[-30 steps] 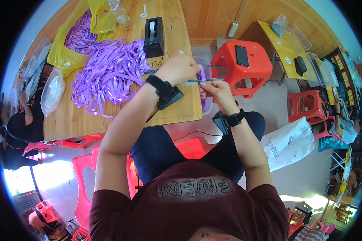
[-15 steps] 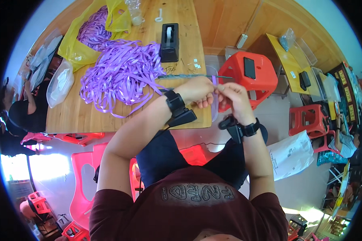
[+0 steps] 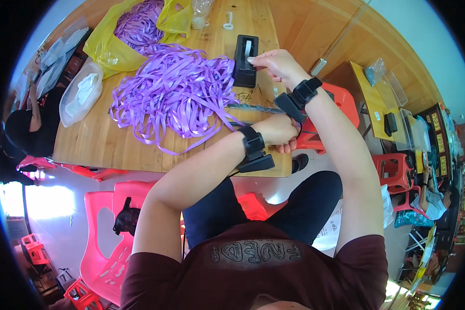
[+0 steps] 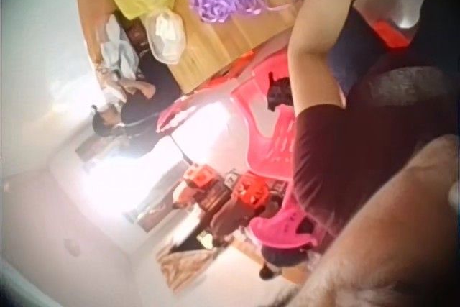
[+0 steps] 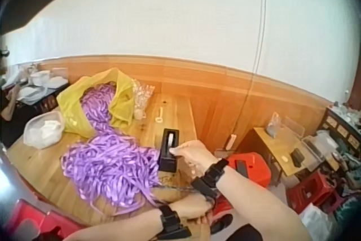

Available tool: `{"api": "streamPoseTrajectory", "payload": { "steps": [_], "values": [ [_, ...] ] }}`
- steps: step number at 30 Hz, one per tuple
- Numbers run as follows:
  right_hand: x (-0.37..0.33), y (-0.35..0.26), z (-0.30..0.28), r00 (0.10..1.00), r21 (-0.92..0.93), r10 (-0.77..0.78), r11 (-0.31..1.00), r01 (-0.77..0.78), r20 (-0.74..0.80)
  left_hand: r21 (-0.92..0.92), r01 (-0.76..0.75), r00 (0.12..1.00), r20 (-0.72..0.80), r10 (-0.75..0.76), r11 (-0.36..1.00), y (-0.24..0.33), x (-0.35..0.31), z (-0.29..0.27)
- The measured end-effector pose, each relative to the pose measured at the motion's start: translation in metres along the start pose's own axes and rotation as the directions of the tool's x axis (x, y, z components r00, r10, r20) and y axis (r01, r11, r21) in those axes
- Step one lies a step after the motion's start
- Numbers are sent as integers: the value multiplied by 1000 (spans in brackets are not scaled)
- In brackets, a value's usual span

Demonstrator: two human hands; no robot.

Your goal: Preparing and bundling purple ribbons using a metal guide and tape dispenser on a work table.

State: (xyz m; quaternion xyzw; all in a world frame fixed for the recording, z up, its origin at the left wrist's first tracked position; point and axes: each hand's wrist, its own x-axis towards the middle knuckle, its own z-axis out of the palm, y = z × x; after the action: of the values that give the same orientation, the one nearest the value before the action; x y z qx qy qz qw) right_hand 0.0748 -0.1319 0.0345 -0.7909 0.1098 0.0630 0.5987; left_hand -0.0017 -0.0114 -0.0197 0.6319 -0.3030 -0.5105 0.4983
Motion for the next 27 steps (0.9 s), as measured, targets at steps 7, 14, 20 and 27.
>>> {"api": "streamPoseTrajectory", "payload": {
  "steps": [7,14,20,27],
  "values": [
    [8,-10,13,996,195,83,977,-86,22,44,24,1000,16,-24,999,-8,6,-4],
    [-18,-4,11,999,368,-4,930,-17,55,-43,-8,999,-52,6,999,-3,1,2],
    [-36,10,17,971,378,107,907,-184,214,36,-22,999,-38,23,999,-7,-2,1],
    [-27,27,19,945,175,252,941,-290,208,73,-38,999,2,38,997,-7,-1,4]
  ]
}}
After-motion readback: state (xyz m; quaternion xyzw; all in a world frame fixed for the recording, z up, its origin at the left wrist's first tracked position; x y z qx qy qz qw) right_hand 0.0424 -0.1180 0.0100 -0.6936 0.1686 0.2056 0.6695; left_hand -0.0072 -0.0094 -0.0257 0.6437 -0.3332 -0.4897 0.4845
